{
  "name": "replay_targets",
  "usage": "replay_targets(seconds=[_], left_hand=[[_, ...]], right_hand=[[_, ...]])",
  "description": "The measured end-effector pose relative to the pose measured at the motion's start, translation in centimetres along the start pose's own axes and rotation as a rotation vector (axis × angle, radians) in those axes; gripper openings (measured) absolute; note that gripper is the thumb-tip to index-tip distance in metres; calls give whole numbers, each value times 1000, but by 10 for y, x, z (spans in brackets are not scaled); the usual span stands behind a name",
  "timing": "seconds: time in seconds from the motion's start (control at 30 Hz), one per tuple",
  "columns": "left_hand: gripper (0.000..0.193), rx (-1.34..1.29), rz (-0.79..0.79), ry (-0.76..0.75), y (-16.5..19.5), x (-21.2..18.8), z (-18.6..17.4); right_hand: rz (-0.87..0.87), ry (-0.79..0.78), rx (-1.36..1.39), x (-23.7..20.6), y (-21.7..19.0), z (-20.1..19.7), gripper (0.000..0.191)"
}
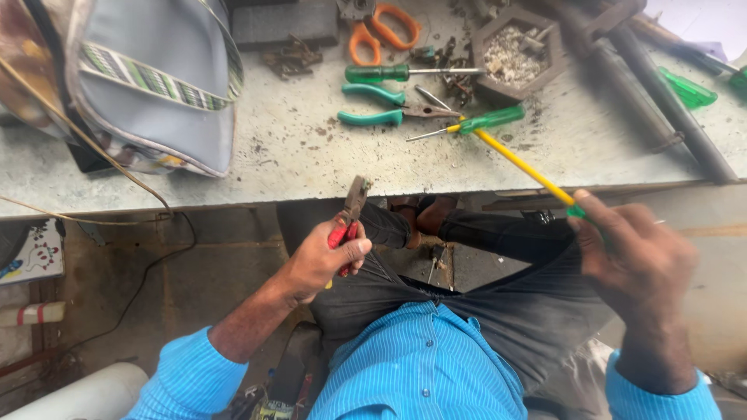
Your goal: The person uses pliers and screwdrivers to disassemble and adjust a small metal lock mechanism. They remove parts, manipulate internal components, and reassemble the lock while seated at a cluttered workbench.
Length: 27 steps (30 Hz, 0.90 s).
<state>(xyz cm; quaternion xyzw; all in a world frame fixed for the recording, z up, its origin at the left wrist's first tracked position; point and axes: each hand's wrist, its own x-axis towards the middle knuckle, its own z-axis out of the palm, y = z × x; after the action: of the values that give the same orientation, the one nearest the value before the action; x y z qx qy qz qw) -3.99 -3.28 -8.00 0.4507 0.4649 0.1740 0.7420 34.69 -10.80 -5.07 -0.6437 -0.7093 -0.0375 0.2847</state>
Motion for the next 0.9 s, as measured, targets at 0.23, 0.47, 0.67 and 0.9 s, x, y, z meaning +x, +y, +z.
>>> replay_targets(seconds=[0.23, 0.47, 0.67, 0.9], left_hand=[[26, -77, -40, -64, 7, 8, 17], [24, -72, -61, -31, 11, -1, 25], [23, -191, -36, -62, 9, 11, 14], [24, -145, -15, -173, 5, 17, 41]], right_hand=[[-26, -177, 39, 71, 5, -56, 24], [44, -340, 92, 88, 74, -78, 27], [239, -349, 440, 31, 64, -76, 45], [232, -508, 957, -12, -12, 43, 39]])
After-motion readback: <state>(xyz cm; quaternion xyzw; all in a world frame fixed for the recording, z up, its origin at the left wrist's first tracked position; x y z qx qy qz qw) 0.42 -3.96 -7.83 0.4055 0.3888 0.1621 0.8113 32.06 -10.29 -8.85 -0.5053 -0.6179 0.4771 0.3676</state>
